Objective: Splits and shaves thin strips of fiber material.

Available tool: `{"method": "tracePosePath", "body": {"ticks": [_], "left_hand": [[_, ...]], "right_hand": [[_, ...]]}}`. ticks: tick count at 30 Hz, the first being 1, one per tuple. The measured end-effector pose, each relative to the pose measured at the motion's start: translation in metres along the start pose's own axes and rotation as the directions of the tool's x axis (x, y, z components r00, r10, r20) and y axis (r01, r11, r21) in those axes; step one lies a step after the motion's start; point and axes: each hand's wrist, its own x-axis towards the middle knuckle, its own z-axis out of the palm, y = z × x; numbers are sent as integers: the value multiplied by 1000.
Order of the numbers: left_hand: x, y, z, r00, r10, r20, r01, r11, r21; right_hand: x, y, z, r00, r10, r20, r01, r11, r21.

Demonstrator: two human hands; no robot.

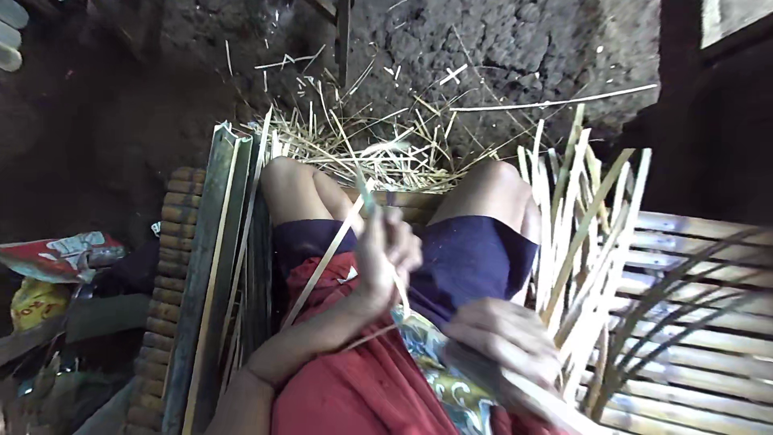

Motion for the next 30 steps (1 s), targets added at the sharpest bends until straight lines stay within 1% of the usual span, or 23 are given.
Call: {"method": "tracePosePath", "body": {"ticks": [2,3,4,5,6,7,8,9,10,11,14,16,18,19,20,21,22,23,24,25,26,27,30], "left_hand": [[24,11,-19,976,61,-207,-74,996,-55],[32,14,-24,961,64,-269,-85,994,-64],[34,14,-24,963,35,-267,-50,998,-48],[29,11,-22,980,-34,-195,34,999,-3],[21,9,-19,989,-146,-32,149,985,93],[11,9,-15,954,-265,140,236,953,191],[1,7,-8,897,-353,266,298,927,226],[-11,6,1,858,-400,323,345,913,215],[-19,5,8,849,-400,344,347,915,208],[-25,4,14,872,-358,334,306,931,198],[-28,-5,16,957,-181,225,161,981,106],[-22,-4,4,994,-84,69,78,993,87],[-1,3,-14,986,-23,-165,22,1000,-7],[10,7,-21,968,-16,-249,2,998,-57],[16,9,-25,960,-24,-278,5,998,-70],[15,10,-26,970,-64,-233,59,998,-32],[10,10,-23,982,-148,-114,154,987,46],[1,12,-20,963,-264,52,254,956,147],[-7,13,-17,905,-369,212,323,920,224],[-15,15,-15,832,-451,324,375,886,273],[-22,17,-12,784,-499,369,415,864,286],[-26,18,-10,779,-511,363,436,858,272],[-33,8,-10,898,-395,195,392,918,52]], "right_hand": [[-15,-11,-15,1000,-6,-20,5,1000,-29],[-18,-12,-19,999,-6,-37,5,999,-41],[-20,-11,-20,997,5,-72,-8,999,-44],[-20,-8,-20,992,22,-122,-30,998,-62],[-16,-3,-19,984,41,-172,-60,993,-105],[-9,2,-19,976,59,-208,-90,986,-141],[-2,5,-18,975,69,-210,-100,985,-142],[4,4,-16,981,84,-177,-105,988,-114],[10,1,-13,988,98,-119,-107,992,-69],[15,-1,-6,993,99,-62,-101,995,-16],[17,2,19,999,36,-22,-35,997,64],[4,-4,16,1000,11,24,-13,997,73],[-9,-17,11,998,-18,61,12,995,98],[-12,-20,10,998,-37,58,32,996,85],[-14,-21,9,998,-30,58,26,998,63],[-16,-19,8,999,1,54,-3,999,38],[-18,-14,4,997,52,55,-53,999,6],[-18,-7,2,995,97,26,-96,995,-40],[-13,-3,0,992,122,-8,-122,990,-66],[-6,-1,-1,990,136,-26,-137,989,-63],[0,-2,0,989,143,-29,-144,989,-36],[5,-4,4,989,147,-17,-147,989,-2],[14,-8,30,993,116,16,-116,993,17]]}}
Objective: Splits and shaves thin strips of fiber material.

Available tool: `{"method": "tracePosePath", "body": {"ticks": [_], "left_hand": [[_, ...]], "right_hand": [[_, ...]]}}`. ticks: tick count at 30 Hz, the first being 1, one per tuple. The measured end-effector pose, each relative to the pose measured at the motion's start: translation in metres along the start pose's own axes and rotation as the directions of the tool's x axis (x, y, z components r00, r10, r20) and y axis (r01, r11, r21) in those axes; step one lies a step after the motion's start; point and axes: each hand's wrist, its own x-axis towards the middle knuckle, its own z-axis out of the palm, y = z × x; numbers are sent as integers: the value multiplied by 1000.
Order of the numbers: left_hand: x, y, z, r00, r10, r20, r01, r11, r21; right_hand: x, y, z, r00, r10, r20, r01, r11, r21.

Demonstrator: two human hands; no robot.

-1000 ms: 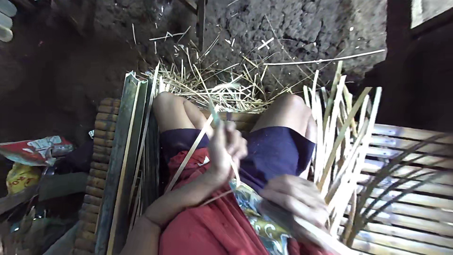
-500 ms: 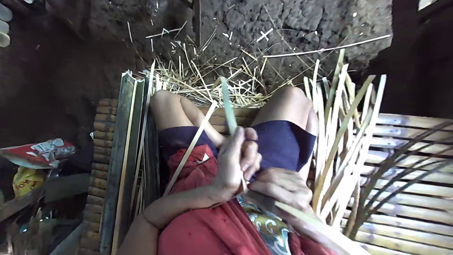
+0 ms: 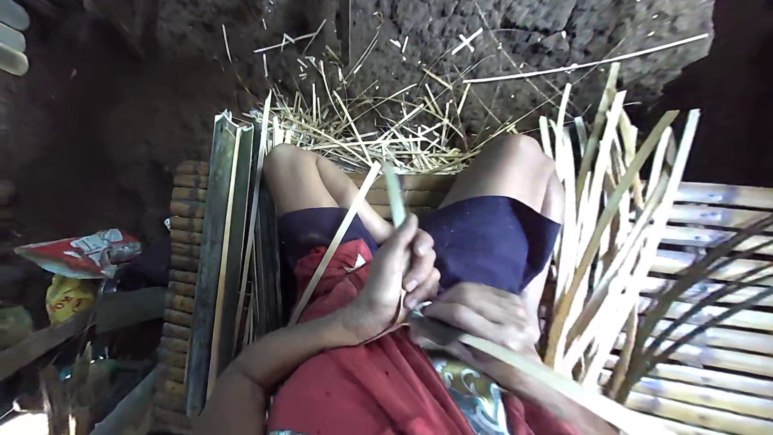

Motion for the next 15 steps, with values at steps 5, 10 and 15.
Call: {"method": "tracePosePath", "body": {"ticks": [5,10,15], "left_hand": [[-4,1,-25,934,222,-281,-247,968,-54],[7,13,-52,798,258,-545,-376,919,-116],[2,11,-38,981,130,-144,-106,981,161]], "right_hand": [[-17,-3,2,992,-126,-18,125,991,-55],[-33,-17,-18,987,-145,-68,137,985,-108],[-26,-6,-20,995,54,-83,-68,982,-179]]}}
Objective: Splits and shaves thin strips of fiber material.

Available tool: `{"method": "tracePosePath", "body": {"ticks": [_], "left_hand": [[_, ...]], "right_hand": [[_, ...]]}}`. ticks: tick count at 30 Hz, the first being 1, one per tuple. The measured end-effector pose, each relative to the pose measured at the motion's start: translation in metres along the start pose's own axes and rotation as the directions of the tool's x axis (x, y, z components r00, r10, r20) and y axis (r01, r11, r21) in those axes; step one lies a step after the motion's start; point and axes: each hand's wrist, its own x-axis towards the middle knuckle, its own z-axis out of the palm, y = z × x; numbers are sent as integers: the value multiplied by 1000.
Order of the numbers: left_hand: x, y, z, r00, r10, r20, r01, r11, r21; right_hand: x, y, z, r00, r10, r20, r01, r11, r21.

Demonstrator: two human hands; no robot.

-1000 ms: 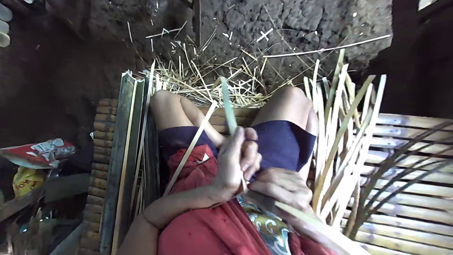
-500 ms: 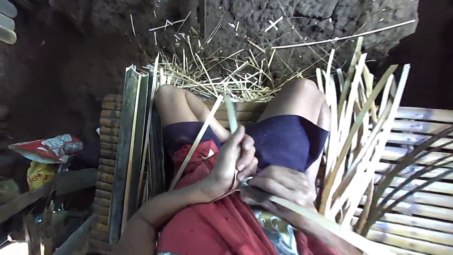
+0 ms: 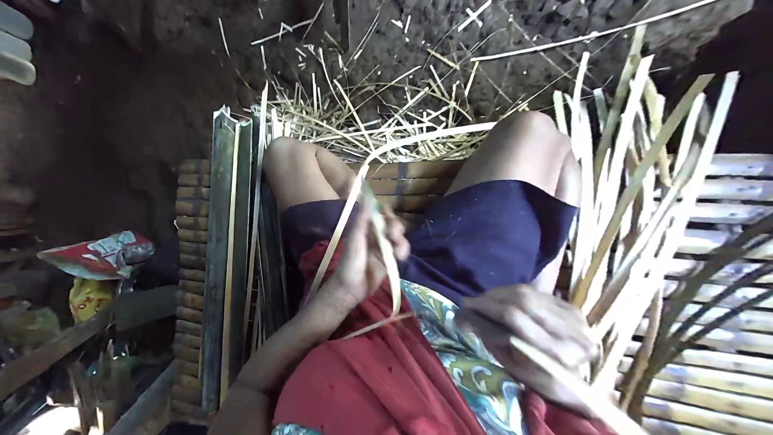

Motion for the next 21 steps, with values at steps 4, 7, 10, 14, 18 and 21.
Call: {"method": "tracePosePath", "body": {"ticks": [4,7,10,14,18,21], "left_hand": [[-16,-1,31,978,-95,188,103,994,-33],[-16,-8,33,997,-49,55,62,963,-262],[-17,-5,15,987,-7,-159,-40,955,-292],[-11,2,-11,936,6,-352,-125,941,-315],[-18,-5,-4,991,-78,108,83,996,-40],[-25,-5,9,981,-68,181,92,988,-127]], "right_hand": [[23,-1,17,999,43,31,-48,979,199],[22,-5,38,995,-42,93,9,944,329],[10,-5,35,987,-153,59,130,950,284],[2,-2,21,992,-125,-10,124,966,225],[21,1,25,999,43,10,-44,982,184],[26,-6,40,995,11,101,-49,923,381]]}}
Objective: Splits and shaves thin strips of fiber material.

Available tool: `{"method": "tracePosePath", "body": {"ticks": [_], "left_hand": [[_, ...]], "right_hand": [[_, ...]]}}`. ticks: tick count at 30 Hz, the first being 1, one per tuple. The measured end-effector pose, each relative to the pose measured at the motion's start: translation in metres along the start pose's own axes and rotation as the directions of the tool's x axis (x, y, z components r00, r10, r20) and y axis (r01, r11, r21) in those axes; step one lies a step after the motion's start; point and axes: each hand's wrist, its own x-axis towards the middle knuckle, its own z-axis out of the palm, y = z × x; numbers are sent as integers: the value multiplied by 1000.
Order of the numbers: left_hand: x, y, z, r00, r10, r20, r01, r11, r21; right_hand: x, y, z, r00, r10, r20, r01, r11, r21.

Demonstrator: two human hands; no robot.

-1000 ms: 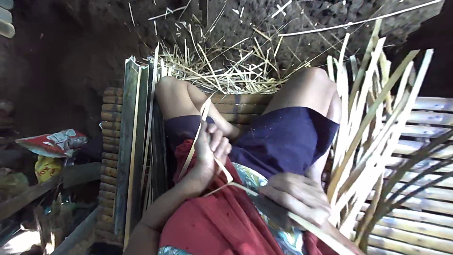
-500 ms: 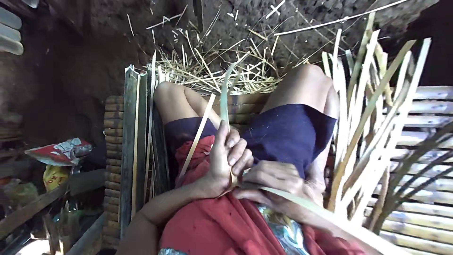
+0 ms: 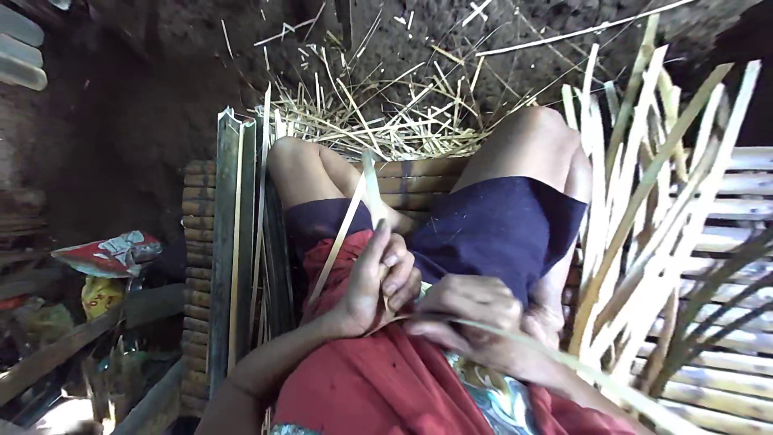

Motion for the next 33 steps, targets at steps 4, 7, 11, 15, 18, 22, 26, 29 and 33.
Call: {"method": "tracePosePath", "body": {"ticks": [4,7,11,15,18,22,26,29,33], "left_hand": [[-6,-2,-11,984,59,-169,-81,989,-123],[-13,4,-32,925,112,-364,-177,973,-150],[-5,6,-23,941,107,-321,-110,994,7],[-6,10,-2,990,63,-130,-61,998,25],[-5,4,-3,959,147,-243,-157,987,-23],[5,7,-11,880,252,-402,-240,967,81],[50,49,14,983,15,182,-121,799,588],[89,74,37,930,-201,309,-60,744,665],[140,76,32,988,25,152,-77,935,347]], "right_hand": [[-7,3,13,994,-83,72,81,996,30],[-13,-3,0,994,-68,82,67,998,21],[4,4,0,999,36,39,-33,997,-71],[15,3,14,994,-6,108,6,1000,-7],[7,1,22,993,-72,91,75,997,-27],[7,-1,6,994,-20,106,26,998,-55],[55,26,-15,945,-3,328,16,999,-37],[83,52,-31,928,102,357,-114,993,12],[96,64,-26,959,268,95,-210,893,-397]]}}
